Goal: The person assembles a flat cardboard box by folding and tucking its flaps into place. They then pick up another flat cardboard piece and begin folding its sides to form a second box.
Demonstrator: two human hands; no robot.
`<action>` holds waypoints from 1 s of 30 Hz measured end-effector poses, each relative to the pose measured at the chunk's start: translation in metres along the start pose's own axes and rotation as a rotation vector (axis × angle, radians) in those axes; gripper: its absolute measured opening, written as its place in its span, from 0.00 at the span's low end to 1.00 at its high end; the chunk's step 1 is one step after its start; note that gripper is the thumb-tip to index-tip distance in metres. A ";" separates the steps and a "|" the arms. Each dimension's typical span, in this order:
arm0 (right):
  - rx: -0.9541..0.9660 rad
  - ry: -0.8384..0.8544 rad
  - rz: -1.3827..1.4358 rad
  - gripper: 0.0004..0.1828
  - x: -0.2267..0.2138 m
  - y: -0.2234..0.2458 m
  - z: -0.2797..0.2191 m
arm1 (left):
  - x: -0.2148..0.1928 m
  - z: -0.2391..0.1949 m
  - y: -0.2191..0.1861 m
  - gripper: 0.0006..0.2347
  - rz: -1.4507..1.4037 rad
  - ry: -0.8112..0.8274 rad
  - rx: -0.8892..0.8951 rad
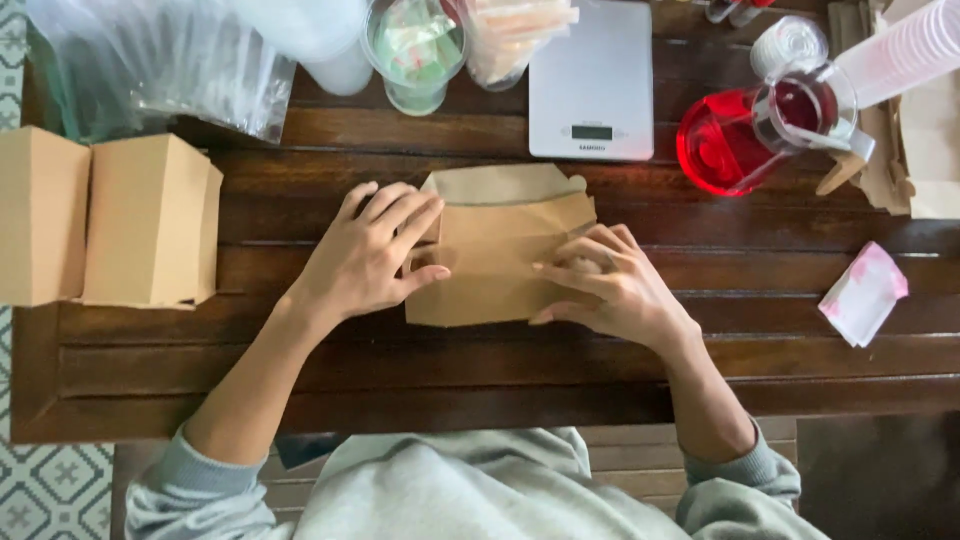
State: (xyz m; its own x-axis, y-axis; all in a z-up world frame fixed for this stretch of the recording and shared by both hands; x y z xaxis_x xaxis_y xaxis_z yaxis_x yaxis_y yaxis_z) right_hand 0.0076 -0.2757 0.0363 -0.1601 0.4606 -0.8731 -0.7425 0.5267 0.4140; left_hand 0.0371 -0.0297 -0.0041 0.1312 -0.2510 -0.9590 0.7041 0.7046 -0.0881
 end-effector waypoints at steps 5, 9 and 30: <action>-0.102 0.006 -0.080 0.17 0.015 0.013 0.002 | 0.007 0.002 -0.001 0.33 -0.020 0.058 -0.012; -0.166 0.009 -0.103 0.14 0.021 0.034 0.006 | 0.009 0.000 -0.004 0.31 -0.072 0.101 -0.023; 0.219 -0.031 -0.187 0.38 0.075 0.119 0.011 | 0.000 -0.004 -0.008 0.42 -0.251 0.489 0.017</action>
State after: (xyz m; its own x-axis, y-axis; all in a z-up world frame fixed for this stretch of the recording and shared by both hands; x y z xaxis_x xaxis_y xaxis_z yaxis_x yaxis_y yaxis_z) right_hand -0.0852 -0.1707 0.0228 -0.0112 0.3612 -0.9324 -0.5982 0.7448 0.2956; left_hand 0.0287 -0.0327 -0.0041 -0.3790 -0.0688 -0.9228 0.6840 0.6509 -0.3294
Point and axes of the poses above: each hand's wrist, its own z-axis towards the middle knuckle, its own x-axis out of the palm, y = z × x, the point moved 7 cm from there along z, towards the middle knuckle, and after that the axes turned 5 degrees about y, right-handed, at the moved point
